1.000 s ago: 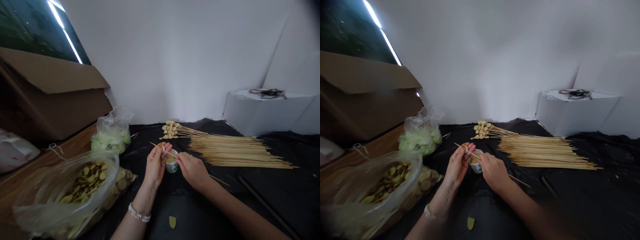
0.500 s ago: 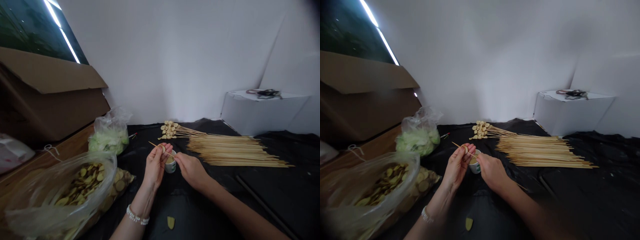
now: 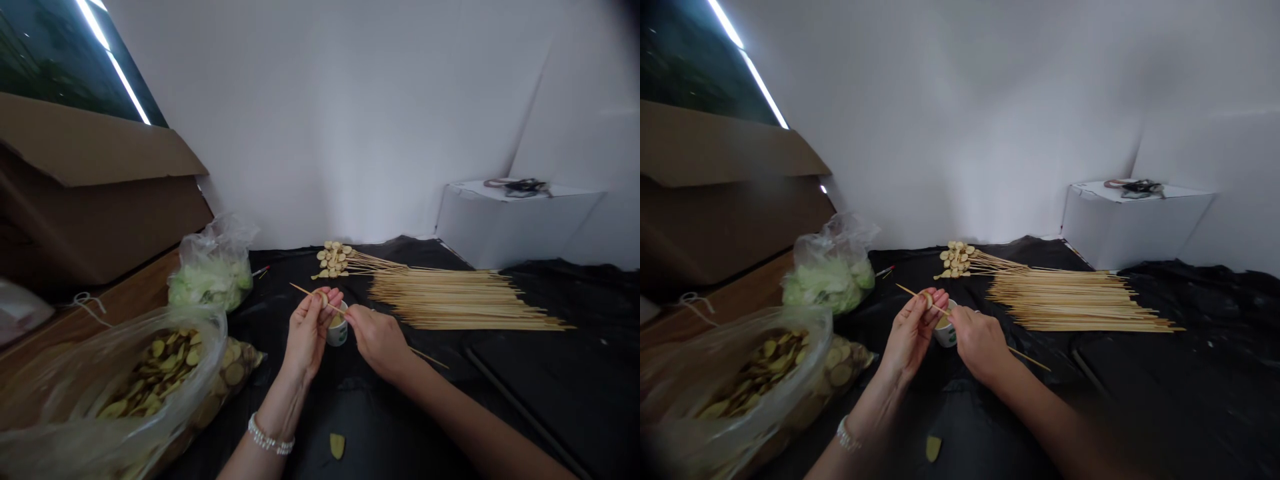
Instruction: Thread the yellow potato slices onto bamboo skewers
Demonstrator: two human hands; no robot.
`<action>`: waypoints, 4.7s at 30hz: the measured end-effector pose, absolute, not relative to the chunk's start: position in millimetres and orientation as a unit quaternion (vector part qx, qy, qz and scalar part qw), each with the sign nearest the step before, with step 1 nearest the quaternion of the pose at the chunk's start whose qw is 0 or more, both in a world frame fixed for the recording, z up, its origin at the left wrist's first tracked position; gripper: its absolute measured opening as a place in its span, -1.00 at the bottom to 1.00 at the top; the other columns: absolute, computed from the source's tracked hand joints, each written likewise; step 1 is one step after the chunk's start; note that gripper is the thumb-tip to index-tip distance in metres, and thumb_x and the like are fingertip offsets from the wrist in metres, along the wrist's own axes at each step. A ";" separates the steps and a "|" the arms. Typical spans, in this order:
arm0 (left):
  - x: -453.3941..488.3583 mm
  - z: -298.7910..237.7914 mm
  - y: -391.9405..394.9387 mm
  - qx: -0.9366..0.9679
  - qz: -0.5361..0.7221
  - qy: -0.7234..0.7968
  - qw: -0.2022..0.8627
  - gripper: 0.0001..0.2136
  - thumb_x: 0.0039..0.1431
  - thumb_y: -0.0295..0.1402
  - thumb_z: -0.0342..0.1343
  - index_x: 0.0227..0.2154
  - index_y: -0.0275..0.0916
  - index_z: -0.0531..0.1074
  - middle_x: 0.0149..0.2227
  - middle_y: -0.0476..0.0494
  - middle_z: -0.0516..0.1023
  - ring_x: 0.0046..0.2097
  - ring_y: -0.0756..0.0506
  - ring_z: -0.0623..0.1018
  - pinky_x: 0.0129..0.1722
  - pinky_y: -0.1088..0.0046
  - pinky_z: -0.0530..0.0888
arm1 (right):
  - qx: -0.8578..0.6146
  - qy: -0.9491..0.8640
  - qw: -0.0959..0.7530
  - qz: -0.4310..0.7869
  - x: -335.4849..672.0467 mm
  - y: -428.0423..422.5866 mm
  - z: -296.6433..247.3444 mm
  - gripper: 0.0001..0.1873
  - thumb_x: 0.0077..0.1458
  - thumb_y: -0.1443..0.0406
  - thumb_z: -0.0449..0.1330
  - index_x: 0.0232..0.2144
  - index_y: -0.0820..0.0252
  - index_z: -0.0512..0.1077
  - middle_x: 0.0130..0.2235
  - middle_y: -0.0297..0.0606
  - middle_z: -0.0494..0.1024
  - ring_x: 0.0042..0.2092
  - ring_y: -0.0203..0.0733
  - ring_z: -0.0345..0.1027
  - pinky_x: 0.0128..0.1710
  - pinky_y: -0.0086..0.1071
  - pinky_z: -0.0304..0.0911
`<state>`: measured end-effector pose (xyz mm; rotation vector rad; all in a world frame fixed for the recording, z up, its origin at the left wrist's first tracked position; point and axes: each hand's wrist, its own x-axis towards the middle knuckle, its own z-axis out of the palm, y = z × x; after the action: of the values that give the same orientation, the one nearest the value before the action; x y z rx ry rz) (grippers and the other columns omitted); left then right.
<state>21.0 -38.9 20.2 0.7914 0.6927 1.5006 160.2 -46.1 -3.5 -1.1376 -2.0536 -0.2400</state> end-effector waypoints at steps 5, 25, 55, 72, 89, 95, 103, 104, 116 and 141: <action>18.1 23.1 -38.0 0.327 0.664 0.304 0.600 -0.77 0.04 -0.32 0.23 -0.25 -0.33 0.50 -0.19 -0.26 0.61 -0.09 -0.17 0.57 0.01 0.33 0.42 | -0.439 -0.799 0.394 -0.119 158.7 -47.2 -2.9 -0.70 0.30 0.30 -0.12 -0.42 0.21 0.33 -0.46 -0.31 0.42 -0.42 -0.30 0.29 -0.42 -0.43 0.01; 26.3 20.5 -41.4 0.358 0.629 0.309 0.618 -0.75 0.05 -0.29 0.23 -0.24 -0.33 0.50 -0.18 -0.29 0.60 -0.10 -0.17 0.57 0.01 0.30 0.42 | -0.457 -0.804 0.354 0.140 164.4 -47.6 10.7 -0.73 0.27 0.29 -0.13 -0.35 0.15 0.34 -0.42 -0.33 0.50 -0.42 -0.29 0.34 -0.41 -0.45 0.04; -1.1 -1.7 -14.8 0.513 0.606 0.483 0.369 -0.83 -0.05 -0.39 0.21 -0.34 -0.26 0.58 -0.11 -0.26 0.56 -0.07 -0.16 0.51 0.02 0.31 0.33 | -0.521 -0.666 0.460 0.272 169.6 -19.8 -12.0 -0.72 0.12 0.16 0.06 -0.26 0.20 0.45 -0.50 -0.34 0.47 -0.49 -0.27 0.29 -0.45 -0.43 0.14; -14.5 11.6 -27.8 0.726 0.335 0.556 0.227 -0.75 -0.20 -0.46 0.18 -0.37 -0.14 0.58 -0.29 -0.07 0.60 -0.26 -0.15 0.50 -0.21 0.38 0.33 | -0.472 -0.709 0.399 0.341 162.0 -33.5 -1.4 -0.72 0.14 0.22 0.04 -0.21 0.23 0.46 -0.65 -0.44 0.38 -0.58 -0.34 0.25 -0.55 -0.49 0.10; -11.7 16.7 -20.7 0.543 0.586 0.456 0.392 -0.81 -0.17 -0.36 0.31 -0.52 -0.27 0.41 -0.21 -0.21 0.56 -0.19 -0.11 0.54 -0.18 0.37 0.42 | -0.495 -0.681 0.442 0.309 170.4 -29.2 1.5 -0.70 0.15 0.18 0.02 -0.19 0.21 0.43 -0.61 -0.42 0.38 -0.56 -0.31 0.27 -0.49 -0.46 0.13; -12.8 23.5 -23.1 0.372 0.635 0.400 0.546 -0.73 -0.17 -0.38 0.35 -0.35 -0.27 0.44 -0.42 -0.04 0.53 -0.39 0.03 0.53 -0.40 0.58 0.45 | -0.497 -0.709 0.438 0.244 169.4 -34.4 6.6 -0.72 0.19 0.17 -0.02 -0.23 0.17 0.42 -0.52 -0.35 0.46 -0.51 -0.28 0.29 -0.46 -0.44 0.11; -19.9 25.4 -16.1 0.263 0.668 0.323 0.617 -0.72 0.04 -0.57 0.17 -0.15 -0.26 0.47 -0.40 -0.06 0.52 -0.44 0.08 0.52 -0.51 0.69 0.45 | -0.490 -0.765 0.401 0.122 170.2 -38.2 4.5 -0.74 0.25 0.24 -0.10 -0.21 0.13 0.38 -0.33 -0.30 0.53 -0.34 -0.24 0.39 -0.31 -0.42 0.13; -21.3 24.9 -14.2 0.246 0.675 0.321 0.616 -0.77 0.06 -0.59 0.15 -0.20 -0.29 0.48 -0.40 -0.07 0.53 -0.45 0.08 0.52 -0.51 0.69 0.45 | -0.483 -0.773 0.396 0.111 170.1 -38.6 3.9 -0.73 0.26 0.24 -0.10 -0.21 0.12 0.38 -0.30 -0.30 0.53 -0.31 -0.24 0.39 -0.29 -0.43 0.14; -31.3 23.3 -5.2 0.074 0.673 0.317 0.664 -0.90 0.20 -0.49 0.05 -0.37 -0.32 0.46 -0.46 -0.07 0.55 -0.46 0.06 0.52 -0.50 0.62 0.47 | -0.484 -0.796 0.363 -0.004 171.5 -40.2 -0.5 -0.68 0.26 0.25 -0.08 -0.16 0.08 0.47 -0.33 -0.28 0.50 -0.28 -0.25 0.37 -0.30 -0.43 0.12; -32.6 26.6 -6.2 0.105 0.712 0.340 0.606 -0.90 0.16 -0.54 0.07 -0.41 -0.33 0.47 -0.42 -0.08 0.52 -0.47 0.11 0.48 -0.49 0.68 0.47 | -0.490 -0.807 0.331 -0.007 171.8 -42.6 0.8 -0.69 0.24 0.27 -0.07 -0.24 0.08 0.48 -0.34 -0.30 0.48 -0.32 -0.27 0.34 -0.36 -0.42 0.06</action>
<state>-32.6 -6.2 26.6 0.2425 0.7865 1.6460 171.8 -42.6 0.8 -1.2806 -2.1095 -0.0188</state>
